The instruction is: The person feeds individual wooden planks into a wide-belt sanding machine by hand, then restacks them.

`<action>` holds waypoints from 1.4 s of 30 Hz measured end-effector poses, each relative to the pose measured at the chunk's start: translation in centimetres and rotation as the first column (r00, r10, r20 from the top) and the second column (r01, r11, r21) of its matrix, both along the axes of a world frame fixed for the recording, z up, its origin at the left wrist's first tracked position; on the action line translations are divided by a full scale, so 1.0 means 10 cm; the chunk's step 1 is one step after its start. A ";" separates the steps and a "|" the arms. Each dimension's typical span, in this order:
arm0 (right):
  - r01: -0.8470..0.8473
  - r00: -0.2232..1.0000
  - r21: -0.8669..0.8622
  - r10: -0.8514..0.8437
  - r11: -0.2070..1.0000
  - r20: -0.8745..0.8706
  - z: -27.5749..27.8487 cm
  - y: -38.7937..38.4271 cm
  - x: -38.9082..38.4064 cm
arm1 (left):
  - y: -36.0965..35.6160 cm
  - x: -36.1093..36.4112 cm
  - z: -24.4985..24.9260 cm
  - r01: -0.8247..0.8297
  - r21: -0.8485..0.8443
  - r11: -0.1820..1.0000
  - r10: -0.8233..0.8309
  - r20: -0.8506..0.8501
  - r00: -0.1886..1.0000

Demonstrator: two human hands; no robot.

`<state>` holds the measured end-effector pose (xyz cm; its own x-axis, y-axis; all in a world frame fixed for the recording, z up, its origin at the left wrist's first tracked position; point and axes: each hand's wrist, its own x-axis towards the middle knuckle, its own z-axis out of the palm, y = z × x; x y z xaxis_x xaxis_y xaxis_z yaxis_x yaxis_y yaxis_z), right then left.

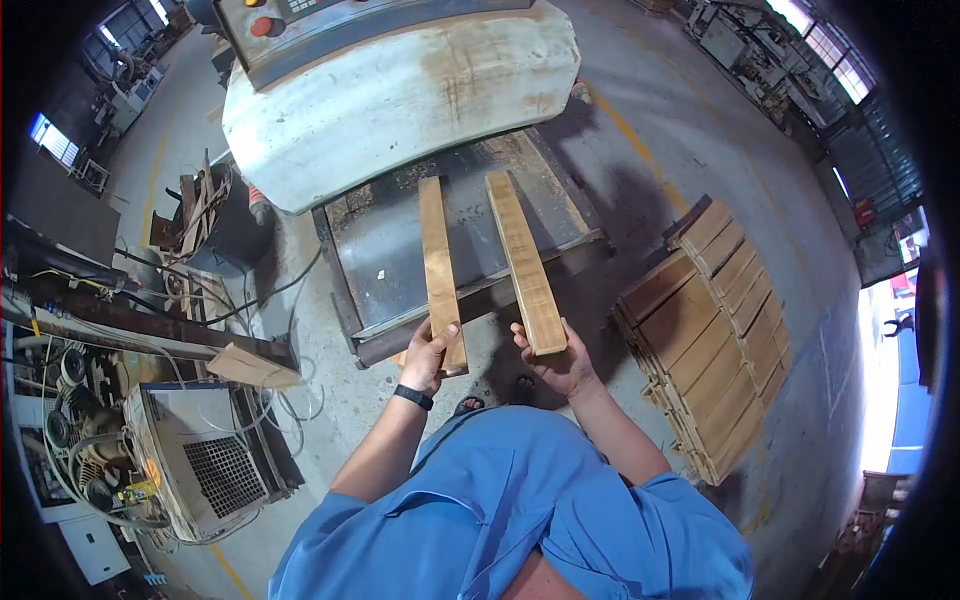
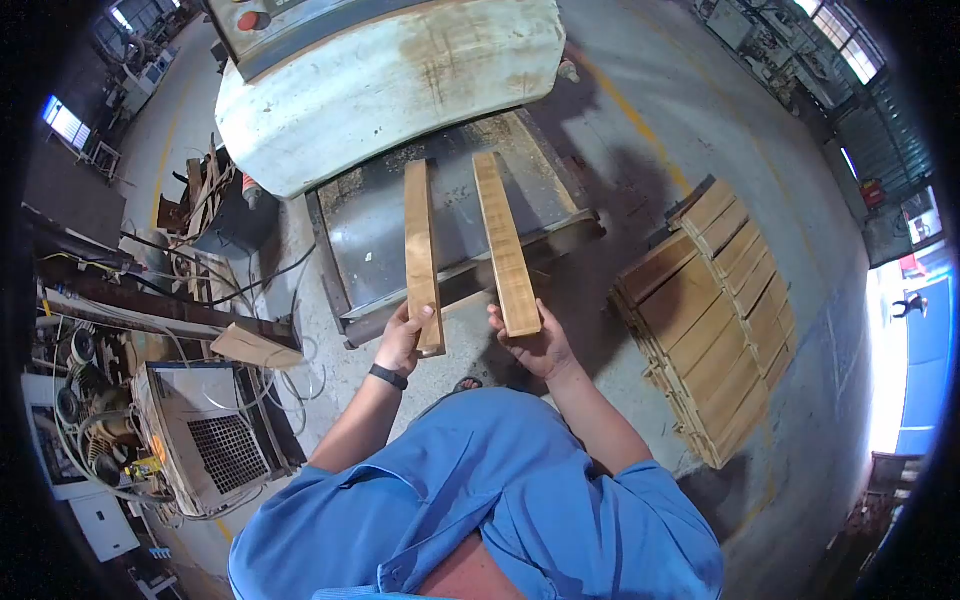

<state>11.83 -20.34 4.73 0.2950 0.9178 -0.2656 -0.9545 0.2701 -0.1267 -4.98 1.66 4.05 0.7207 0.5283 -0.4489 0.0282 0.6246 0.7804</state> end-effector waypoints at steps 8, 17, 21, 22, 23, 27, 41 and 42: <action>0.058 0.946 -0.282 0.037 0.958 0.321 0.00 -0.33 0.59 | -0.33 0.33 -0.20 -0.149 0.026 0.988 0.151 -0.095 0.984; 0.667 -0.331 -0.305 0.637 0.680 0.697 -0.52 -0.19 1.03 | -0.65 0.43 -0.16 -0.281 0.069 0.957 0.289 -0.183 0.940; 0.660 -0.402 -0.275 0.638 0.699 0.657 -0.61 -0.06 1.11 | -0.72 0.45 -0.05 -0.308 0.020 0.951 0.307 -0.187 0.933; 0.658 -0.410 -0.257 0.622 0.708 0.667 -0.65 -0.04 1.12 | -0.69 0.42 -0.16 -0.301 0.030 0.953 0.301 -0.181 0.936; 0.656 -0.417 -0.239 0.607 0.716 0.677 -0.69 -0.02 1.13 | -0.67 0.39 -0.26 -0.293 0.040 0.955 0.295 -0.176 0.939; 0.609 -0.434 -0.231 0.563 0.759 0.703 -0.83 0.01 1.17 | -0.64 0.42 -0.26 -0.309 0.026 0.951 0.307 -0.219 0.926; -0.279 0.905 -0.449 0.388 0.849 0.172 -0.78 0.14 1.31 | -0.26 0.37 -0.32 -0.051 -0.718 0.694 0.350 0.275 0.896; -0.206 0.823 -0.652 0.490 0.730 0.288 -0.85 0.21 1.34 | -0.25 0.37 -0.30 0.019 -0.778 0.627 0.405 0.347 0.846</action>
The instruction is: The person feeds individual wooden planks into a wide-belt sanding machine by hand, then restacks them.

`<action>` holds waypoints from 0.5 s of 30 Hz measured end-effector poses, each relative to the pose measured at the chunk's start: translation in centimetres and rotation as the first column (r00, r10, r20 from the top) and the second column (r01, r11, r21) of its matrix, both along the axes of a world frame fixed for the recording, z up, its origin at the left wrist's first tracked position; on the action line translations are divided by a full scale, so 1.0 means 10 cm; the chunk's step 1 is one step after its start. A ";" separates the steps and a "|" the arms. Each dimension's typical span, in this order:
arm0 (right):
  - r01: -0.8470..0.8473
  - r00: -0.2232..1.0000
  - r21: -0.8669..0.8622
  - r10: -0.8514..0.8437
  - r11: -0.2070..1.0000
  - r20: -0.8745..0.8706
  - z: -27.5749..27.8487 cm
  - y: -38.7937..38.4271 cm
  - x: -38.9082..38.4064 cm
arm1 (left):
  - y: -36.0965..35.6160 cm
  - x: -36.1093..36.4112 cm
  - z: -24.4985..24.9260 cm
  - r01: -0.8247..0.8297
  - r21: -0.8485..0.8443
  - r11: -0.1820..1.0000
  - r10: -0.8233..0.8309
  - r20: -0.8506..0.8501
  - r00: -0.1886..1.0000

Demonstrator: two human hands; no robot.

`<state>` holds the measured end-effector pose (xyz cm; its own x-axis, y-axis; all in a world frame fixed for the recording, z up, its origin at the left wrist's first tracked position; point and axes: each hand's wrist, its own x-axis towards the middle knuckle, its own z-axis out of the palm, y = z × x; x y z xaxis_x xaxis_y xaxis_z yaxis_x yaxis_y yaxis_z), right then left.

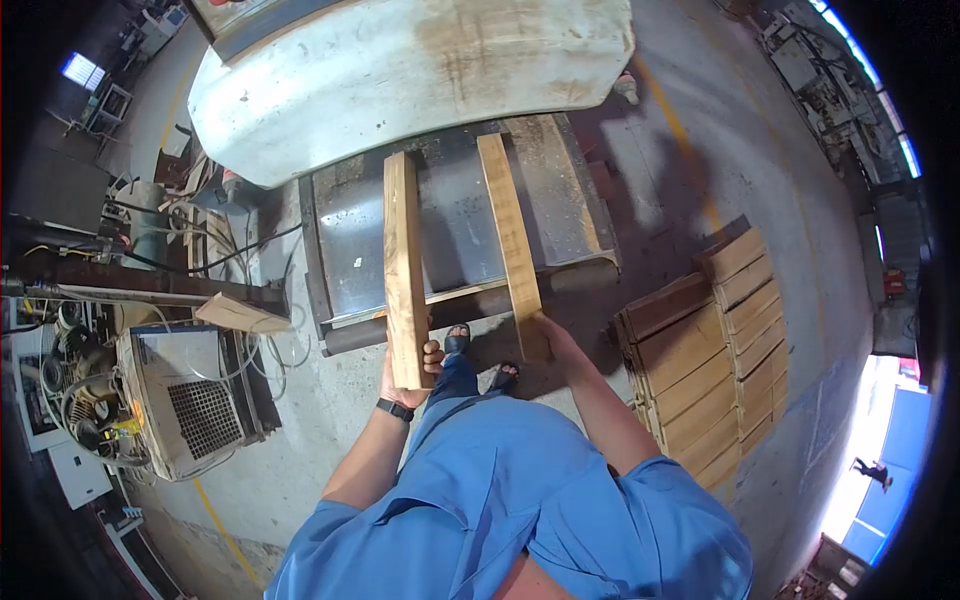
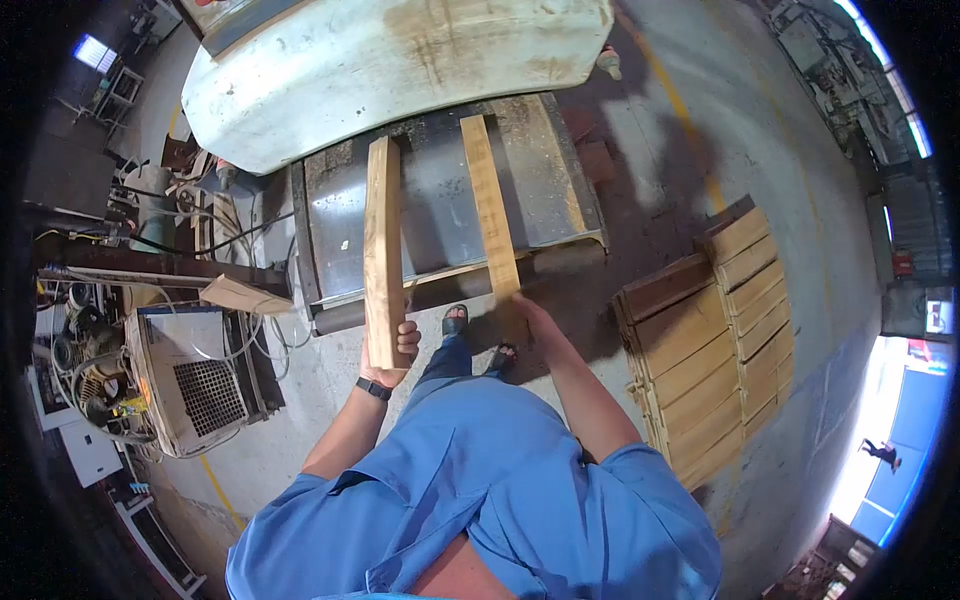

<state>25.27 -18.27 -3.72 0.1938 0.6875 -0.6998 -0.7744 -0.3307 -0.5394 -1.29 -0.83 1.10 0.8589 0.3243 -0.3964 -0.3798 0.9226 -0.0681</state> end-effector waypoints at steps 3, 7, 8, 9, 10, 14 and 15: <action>0.019 0.614 -0.243 0.181 0.970 0.768 -0.08 0.01 -0.09 | 0.02 -0.02 0.04 -0.050 -0.123 0.991 0.065 0.124 0.990; -0.132 -0.099 -0.289 0.278 0.948 0.956 0.32 0.10 -0.24 | 0.08 -0.05 -0.03 -0.145 -0.192 0.971 0.179 0.172 0.969; -0.131 -0.138 -0.299 0.282 0.945 0.950 0.29 0.13 -0.27 | 0.13 -0.08 -0.09 -0.172 -0.198 0.965 0.209 0.183 0.961; -0.129 -0.179 -0.308 0.284 0.942 0.942 0.22 0.17 -0.29 | 0.17 -0.09 -0.10 -0.198 -0.204 0.959 0.238 0.196 0.951; -0.128 -0.222 -0.315 0.283 0.940 0.933 0.15 0.22 -0.28 | 0.20 -0.11 -0.09 -0.227 -0.182 0.957 0.263 0.209 0.942; -0.167 -0.256 -0.135 0.089 0.977 0.963 -0.04 0.64 -0.07 | 0.41 -0.30 -0.24 -0.259 -0.022 0.966 0.260 0.045 0.965; -0.161 -0.213 -0.151 0.115 0.975 0.970 0.06 0.83 0.01 | 0.46 -0.35 -0.24 -0.235 0.055 0.970 0.240 -0.094 0.966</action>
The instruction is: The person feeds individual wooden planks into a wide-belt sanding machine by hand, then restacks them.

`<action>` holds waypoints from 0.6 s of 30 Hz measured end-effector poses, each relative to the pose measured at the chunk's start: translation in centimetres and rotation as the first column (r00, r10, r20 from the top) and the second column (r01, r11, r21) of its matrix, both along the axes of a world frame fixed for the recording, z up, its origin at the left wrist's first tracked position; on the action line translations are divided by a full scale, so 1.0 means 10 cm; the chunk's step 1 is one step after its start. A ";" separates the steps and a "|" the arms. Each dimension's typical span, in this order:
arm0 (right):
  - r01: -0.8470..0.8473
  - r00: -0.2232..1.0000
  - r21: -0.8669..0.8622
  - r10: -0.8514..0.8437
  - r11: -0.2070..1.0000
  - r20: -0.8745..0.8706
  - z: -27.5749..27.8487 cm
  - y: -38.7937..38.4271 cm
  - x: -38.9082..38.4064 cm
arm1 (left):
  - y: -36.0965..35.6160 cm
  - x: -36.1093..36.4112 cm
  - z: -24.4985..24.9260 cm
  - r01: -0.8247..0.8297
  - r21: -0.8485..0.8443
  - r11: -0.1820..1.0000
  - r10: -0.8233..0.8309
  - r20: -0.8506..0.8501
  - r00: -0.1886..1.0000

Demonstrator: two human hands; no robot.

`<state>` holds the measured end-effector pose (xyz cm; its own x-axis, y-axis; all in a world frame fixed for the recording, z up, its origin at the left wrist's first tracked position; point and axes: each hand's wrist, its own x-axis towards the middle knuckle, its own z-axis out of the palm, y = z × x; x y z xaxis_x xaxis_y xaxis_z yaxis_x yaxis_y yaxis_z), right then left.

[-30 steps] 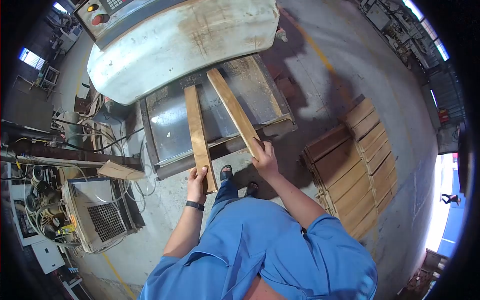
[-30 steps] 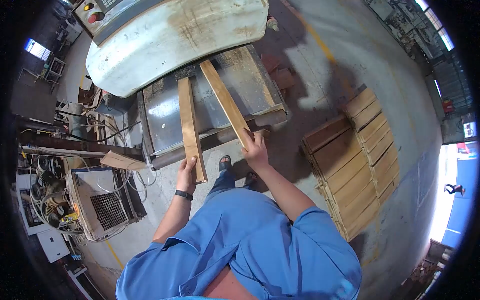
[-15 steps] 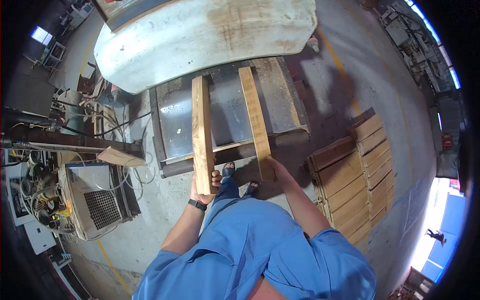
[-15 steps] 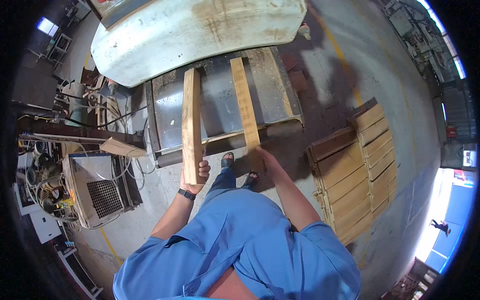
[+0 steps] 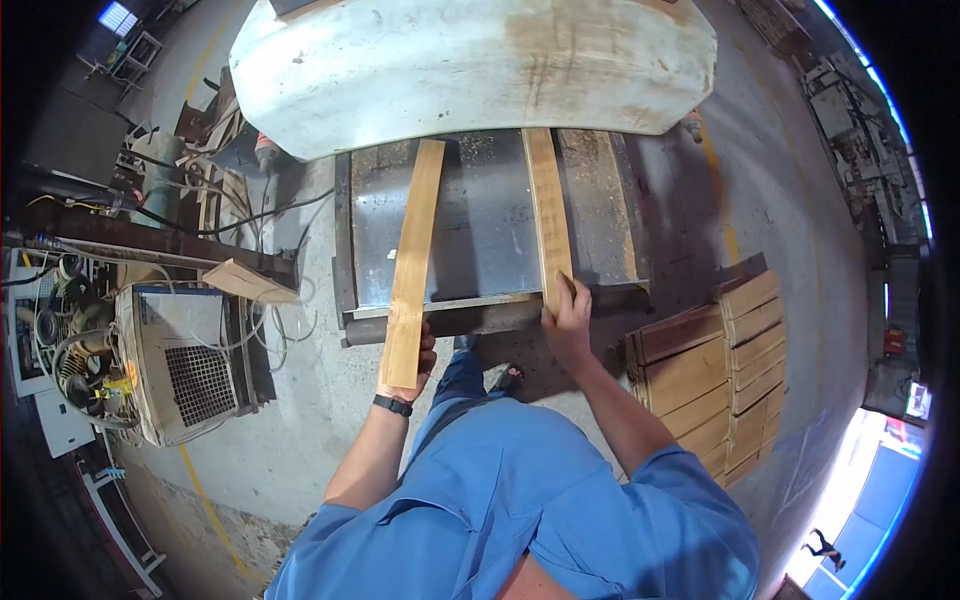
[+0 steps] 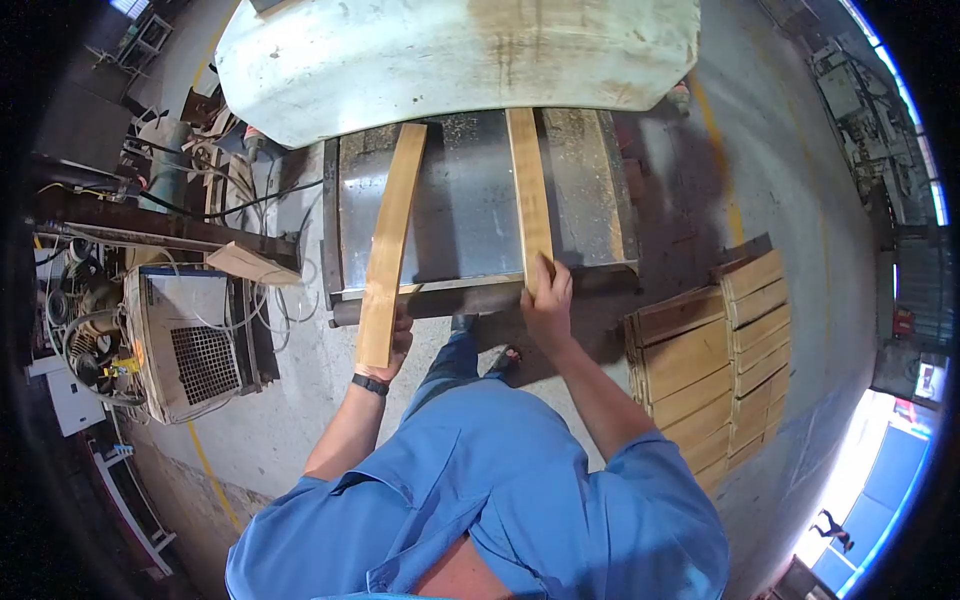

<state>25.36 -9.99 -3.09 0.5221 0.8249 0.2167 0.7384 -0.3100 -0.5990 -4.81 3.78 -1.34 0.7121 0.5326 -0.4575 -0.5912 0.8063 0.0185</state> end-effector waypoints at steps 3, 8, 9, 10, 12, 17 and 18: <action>-0.016 1.000 0.014 0.017 1.000 -0.011 -0.03 0.58 0.39 | 0.09 -0.15 0.08 0.175 0.156 0.972 -0.110 -0.356 0.928; -0.006 0.998 -0.092 0.012 0.996 0.065 0.48 1.24 0.42 | 0.20 -0.05 -0.02 0.512 0.383 0.769 -0.057 -0.756 0.652; -0.038 0.998 -0.096 0.043 0.995 0.052 0.52 1.30 0.36 | 0.22 -0.01 0.06 0.632 0.368 0.682 -0.056 -0.835 0.547; -0.101 0.989 0.001 0.100 0.995 0.110 0.48 1.28 0.24 | 0.24 0.04 0.12 0.738 0.333 0.587 -0.038 -0.899 0.436; -0.232 0.973 0.050 0.231 0.971 0.022 0.43 1.17 -0.01 | 0.21 0.15 -0.01 0.693 0.402 0.599 -0.018 -0.858 0.514; -0.324 0.920 0.065 0.330 0.944 -0.211 0.08 0.72 -0.39 | 0.24 0.31 -0.66 0.931 0.330 0.157 0.510 -0.834 0.210; -0.310 0.909 0.094 0.324 0.946 -0.262 0.06 0.64 -0.41 | 0.26 0.37 -0.51 0.958 0.271 0.096 0.527 -0.830 0.182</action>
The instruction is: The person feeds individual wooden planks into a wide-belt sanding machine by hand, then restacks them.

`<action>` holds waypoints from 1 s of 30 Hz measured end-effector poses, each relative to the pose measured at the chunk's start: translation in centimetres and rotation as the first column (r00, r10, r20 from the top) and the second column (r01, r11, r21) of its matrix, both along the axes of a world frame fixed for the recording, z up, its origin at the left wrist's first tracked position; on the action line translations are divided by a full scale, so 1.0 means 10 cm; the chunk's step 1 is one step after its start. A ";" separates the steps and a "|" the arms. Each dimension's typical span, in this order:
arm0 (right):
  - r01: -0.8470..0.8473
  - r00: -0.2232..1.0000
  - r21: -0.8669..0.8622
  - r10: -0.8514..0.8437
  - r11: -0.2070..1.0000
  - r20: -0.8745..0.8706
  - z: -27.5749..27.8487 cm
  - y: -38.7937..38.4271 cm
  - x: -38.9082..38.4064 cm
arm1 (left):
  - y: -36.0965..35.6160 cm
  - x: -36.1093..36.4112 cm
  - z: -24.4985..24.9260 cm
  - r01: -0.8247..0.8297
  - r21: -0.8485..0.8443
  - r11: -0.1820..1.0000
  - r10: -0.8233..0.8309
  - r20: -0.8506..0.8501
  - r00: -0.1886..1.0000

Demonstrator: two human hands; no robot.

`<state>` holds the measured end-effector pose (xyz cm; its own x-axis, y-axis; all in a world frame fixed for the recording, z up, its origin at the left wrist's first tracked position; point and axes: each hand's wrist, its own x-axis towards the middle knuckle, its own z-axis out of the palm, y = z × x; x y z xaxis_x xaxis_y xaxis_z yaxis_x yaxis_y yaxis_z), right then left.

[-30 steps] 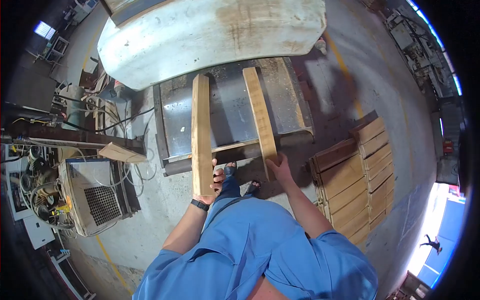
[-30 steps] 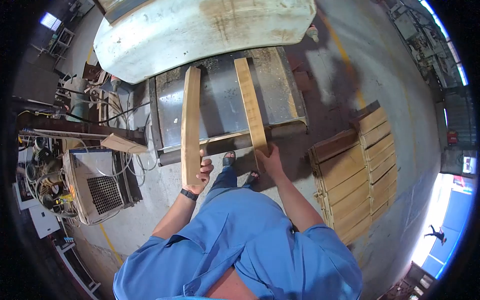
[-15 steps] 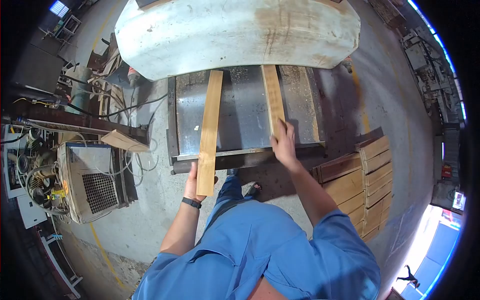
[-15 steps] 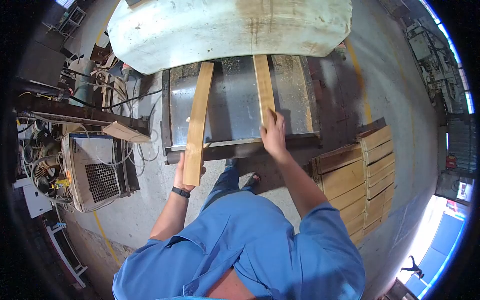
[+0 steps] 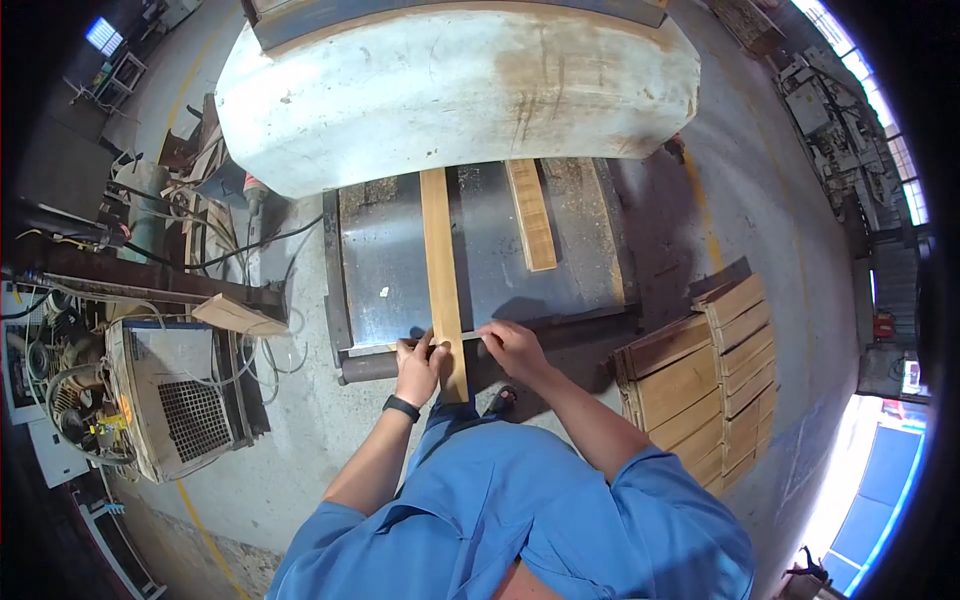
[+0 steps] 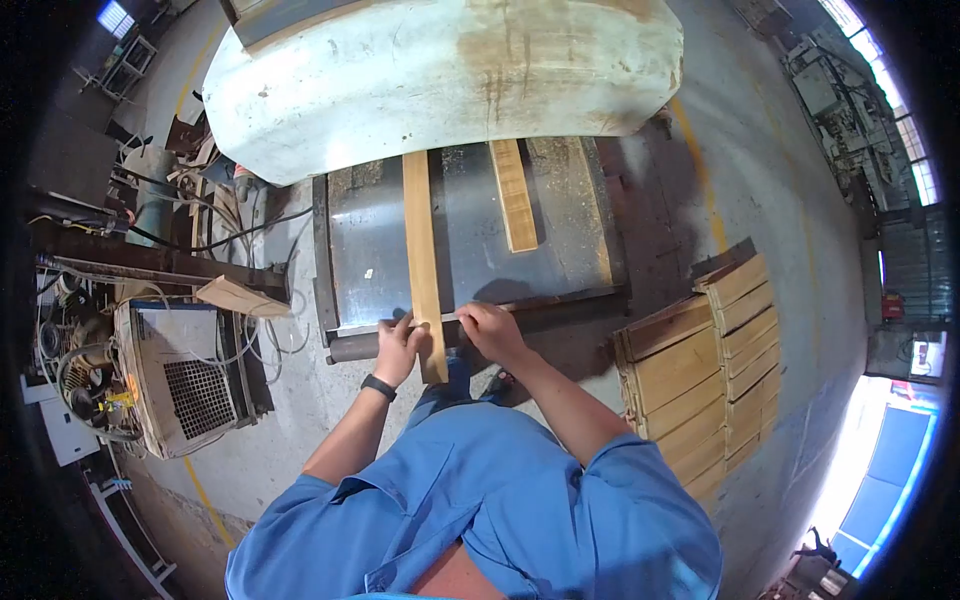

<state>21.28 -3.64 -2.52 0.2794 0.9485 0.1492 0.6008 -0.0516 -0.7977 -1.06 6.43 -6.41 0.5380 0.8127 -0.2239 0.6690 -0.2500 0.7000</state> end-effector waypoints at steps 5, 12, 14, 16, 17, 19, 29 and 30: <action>0.156 0.961 -0.350 -0.224 0.924 -0.163 0.34 -0.37 0.18 | -0.16 0.19 0.79 0.289 0.215 0.933 -0.266 -0.130 0.955; 0.256 0.690 -0.473 -0.502 0.843 -0.522 -0.11 -1.46 0.42 | -0.33 0.18 0.88 0.576 0.275 0.769 -0.493 -0.317 0.810; 0.297 0.663 -0.490 -0.546 0.820 -0.512 -0.14 -1.71 0.44 | -0.33 0.22 0.95 0.645 0.247 0.723 -0.519 -0.423 0.743; 0.387 0.665 -0.428 -0.568 0.817 -0.484 -0.21 -1.95 0.36 | -0.29 0.23 0.88 0.645 0.287 0.708 -0.523 -0.401 0.752; 0.422 0.666 -0.394 -0.574 0.817 -0.476 -0.27 -2.06 0.34 | -0.26 0.23 0.84 0.648 0.306 0.698 -0.527 -0.393 0.753; 0.491 0.664 -0.327 -0.590 0.807 -0.459 -0.39 -2.26 0.29 | -0.16 0.34 0.87 0.643 0.364 0.674 -0.512 -0.397 0.762; 0.542 0.674 -0.462 -0.691 0.702 -0.261 -0.20 -2.76 0.22 | 1.03 1.05 0.60 0.495 0.590 0.638 -0.323 -0.379 0.867; 0.568 0.666 -0.446 -0.705 0.692 -0.246 -0.23 -2.76 0.20 | 1.11 1.09 0.65 0.533 0.566 0.629 -0.344 -0.412 0.844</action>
<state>23.32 -31.25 -4.83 0.7966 0.4830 -0.3634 -0.0158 -0.5844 -0.8113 9.87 17.53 0.12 0.8724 0.4826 0.0781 0.4767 -0.8752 0.0824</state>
